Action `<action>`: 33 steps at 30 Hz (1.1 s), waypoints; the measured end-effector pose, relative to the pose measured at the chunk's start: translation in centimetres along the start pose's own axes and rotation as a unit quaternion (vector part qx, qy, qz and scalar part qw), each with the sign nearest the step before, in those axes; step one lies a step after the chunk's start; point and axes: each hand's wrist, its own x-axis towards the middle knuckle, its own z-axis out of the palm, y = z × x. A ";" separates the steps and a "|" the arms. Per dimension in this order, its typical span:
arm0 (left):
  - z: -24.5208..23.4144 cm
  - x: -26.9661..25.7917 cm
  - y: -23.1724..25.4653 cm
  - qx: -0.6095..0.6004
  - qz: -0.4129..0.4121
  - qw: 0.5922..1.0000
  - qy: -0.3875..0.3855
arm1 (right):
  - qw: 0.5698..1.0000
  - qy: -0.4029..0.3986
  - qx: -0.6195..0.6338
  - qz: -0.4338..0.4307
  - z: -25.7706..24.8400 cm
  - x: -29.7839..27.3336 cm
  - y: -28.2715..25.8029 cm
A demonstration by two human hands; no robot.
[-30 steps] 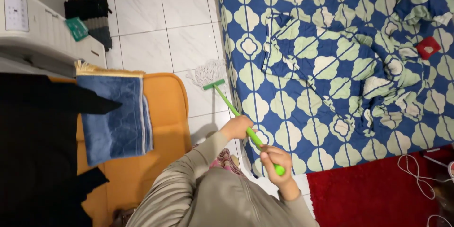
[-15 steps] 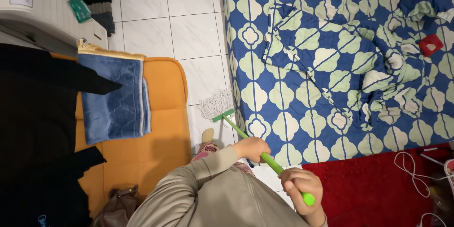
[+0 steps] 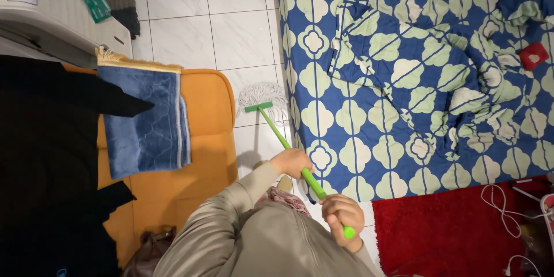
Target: The person uses a green-handled mop to clean a white tiled floor in a bedroom. They move the mop back and forth across the tiles near a bed and a small white appliance, covering the area systematically.
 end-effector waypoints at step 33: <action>6.0 1.1 6.2 -0.028 -0.125 0.984 0.120 | 0.991 -0.063 0.112 0.033 -6.1 -10.7 3.2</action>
